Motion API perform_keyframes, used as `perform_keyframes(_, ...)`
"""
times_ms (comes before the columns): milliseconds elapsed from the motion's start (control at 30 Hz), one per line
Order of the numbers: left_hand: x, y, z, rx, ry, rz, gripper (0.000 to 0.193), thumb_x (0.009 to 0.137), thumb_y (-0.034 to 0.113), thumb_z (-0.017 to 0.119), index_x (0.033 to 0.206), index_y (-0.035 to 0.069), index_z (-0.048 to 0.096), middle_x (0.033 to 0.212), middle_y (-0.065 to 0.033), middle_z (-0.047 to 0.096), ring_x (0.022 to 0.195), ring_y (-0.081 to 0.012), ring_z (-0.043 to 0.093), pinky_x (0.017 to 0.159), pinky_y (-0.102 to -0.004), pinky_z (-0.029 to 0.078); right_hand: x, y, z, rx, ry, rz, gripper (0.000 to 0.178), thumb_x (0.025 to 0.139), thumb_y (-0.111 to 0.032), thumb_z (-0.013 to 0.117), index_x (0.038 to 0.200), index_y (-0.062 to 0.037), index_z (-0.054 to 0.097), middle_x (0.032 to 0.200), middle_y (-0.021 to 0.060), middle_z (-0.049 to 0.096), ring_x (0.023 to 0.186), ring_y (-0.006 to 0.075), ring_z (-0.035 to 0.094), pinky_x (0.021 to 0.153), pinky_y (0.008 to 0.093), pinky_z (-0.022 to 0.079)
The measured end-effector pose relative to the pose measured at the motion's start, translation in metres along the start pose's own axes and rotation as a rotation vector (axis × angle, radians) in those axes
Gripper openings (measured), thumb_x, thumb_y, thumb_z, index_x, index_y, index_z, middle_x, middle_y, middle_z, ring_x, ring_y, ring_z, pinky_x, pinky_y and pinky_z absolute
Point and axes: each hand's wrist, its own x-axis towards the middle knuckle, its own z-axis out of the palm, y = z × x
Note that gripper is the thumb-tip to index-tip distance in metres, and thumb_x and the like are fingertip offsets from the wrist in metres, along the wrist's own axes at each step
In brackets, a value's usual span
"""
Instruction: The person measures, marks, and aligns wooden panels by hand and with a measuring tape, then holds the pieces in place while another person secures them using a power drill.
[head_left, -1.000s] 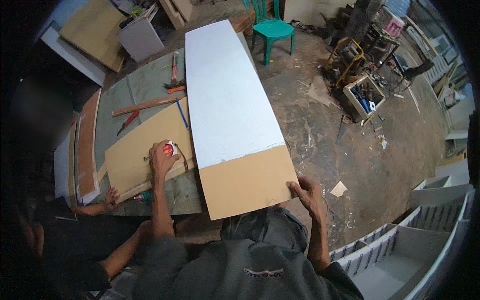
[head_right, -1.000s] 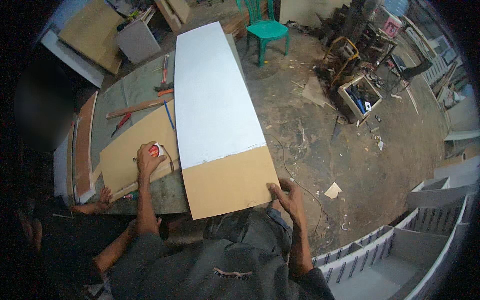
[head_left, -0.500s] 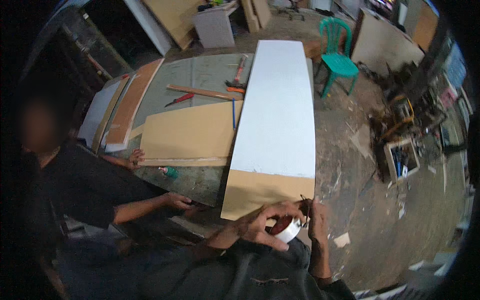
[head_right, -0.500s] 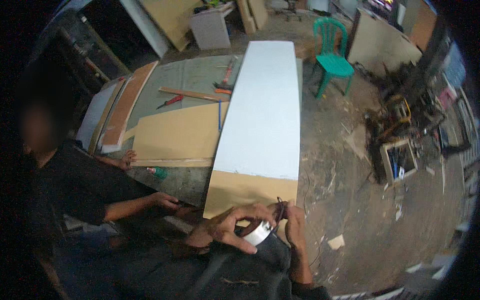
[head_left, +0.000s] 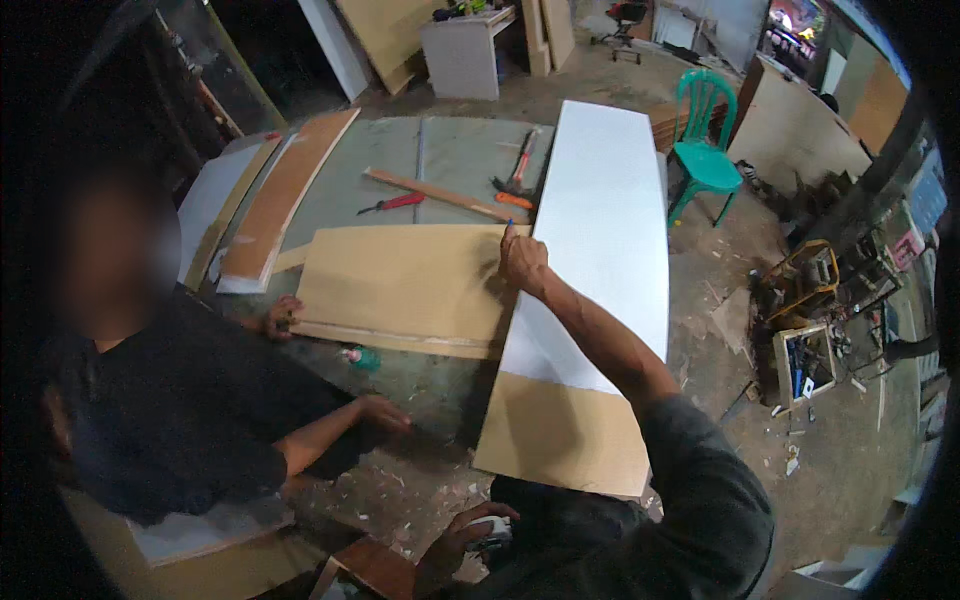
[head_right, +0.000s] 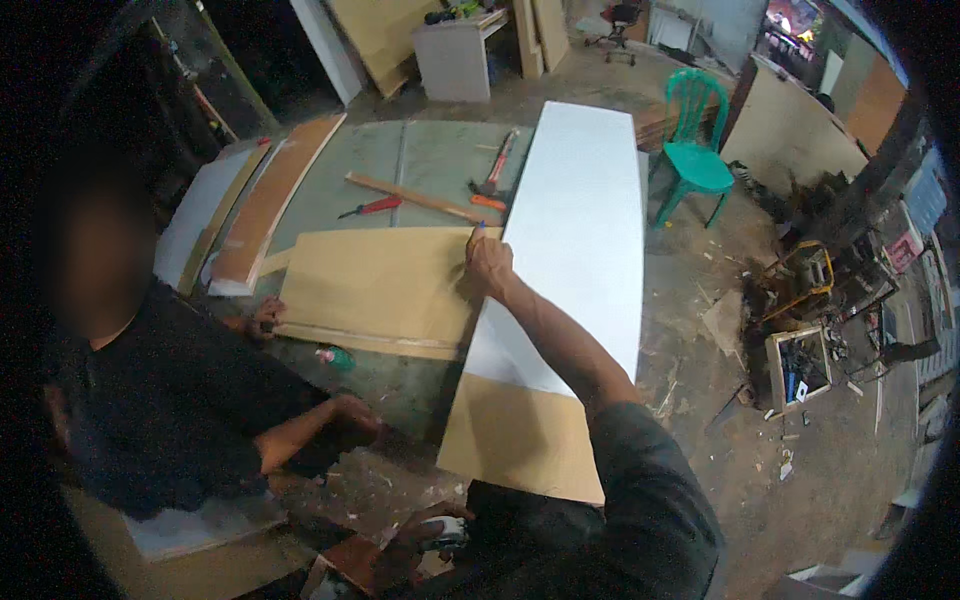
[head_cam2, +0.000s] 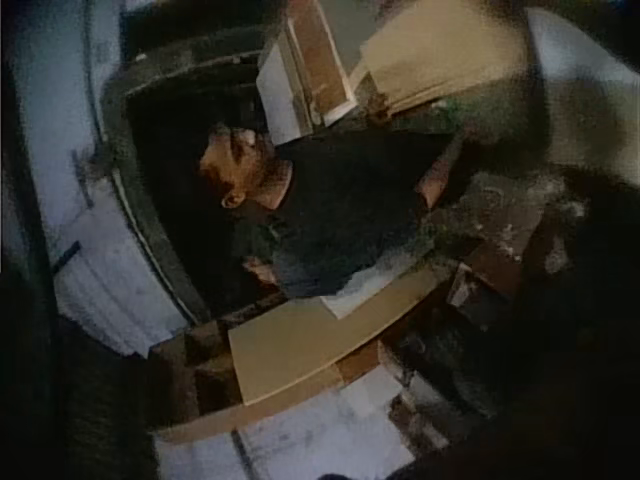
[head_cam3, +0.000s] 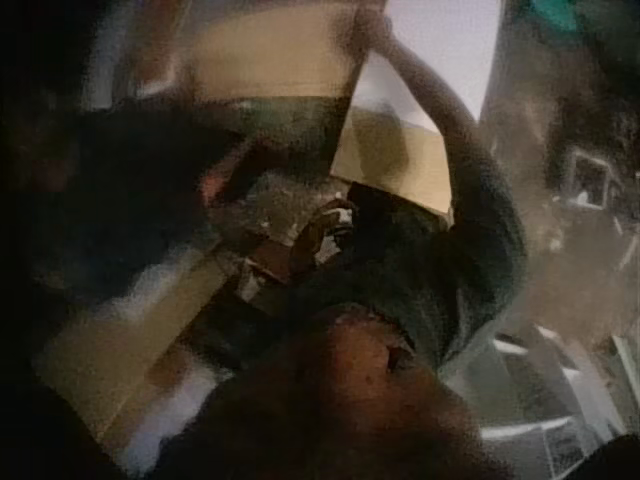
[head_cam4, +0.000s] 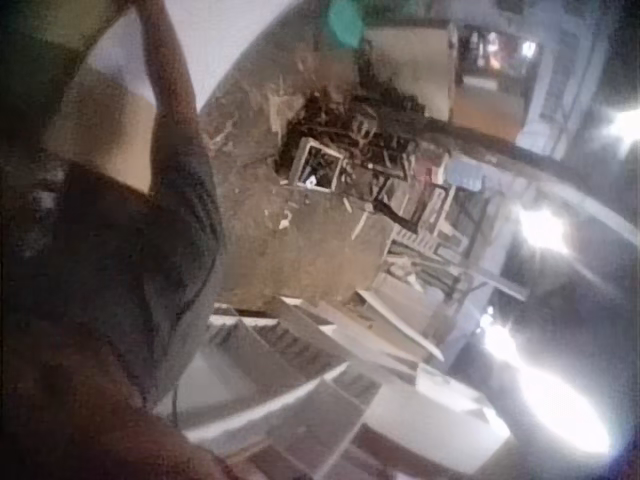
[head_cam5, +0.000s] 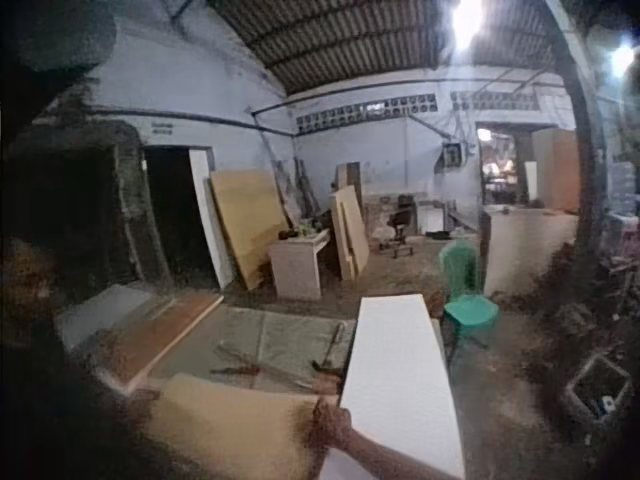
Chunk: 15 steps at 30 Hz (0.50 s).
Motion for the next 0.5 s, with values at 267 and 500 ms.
perform_keyframes(267, 0.047, -0.060, -0.007, 0.003, -0.017, 0.028, 0.052, 0.089, 0.031, 0.060, 0.136, 0.009, 0.057, 0.123, -0.0045, 0.063, 0.100, -0.0135, 0.063, 0.087, -0.0285, 0.051, 0.024, -0.014, 0.010, 0.310, 0.169, 0.034, 0.049, 0.085, -0.020, 0.064, 0.127, -0.0057, 0.042, 0.082, 0.0270, 0.066, 0.077, 0.0419, 0.069, 0.063, 0.0542, 0.052)
perform_keyframes(500, 0.091, -0.093, 0.018, -0.078, 0.023, -0.068, 0.055, 0.089, 0.025, 0.063, 0.140, 0.009, 0.054, 0.123, -0.0075, 0.065, 0.104, -0.0155, 0.064, 0.093, -0.0289, 0.049, -0.105, 0.152, -0.125, 0.862, 0.373, 0.543, 0.035, 0.092, -0.024, 0.052, 0.095, 0.0046, 0.071, 0.070, 0.0100, 0.066, 0.056, 0.0172, 0.064, 0.047, 0.0319, 0.051)
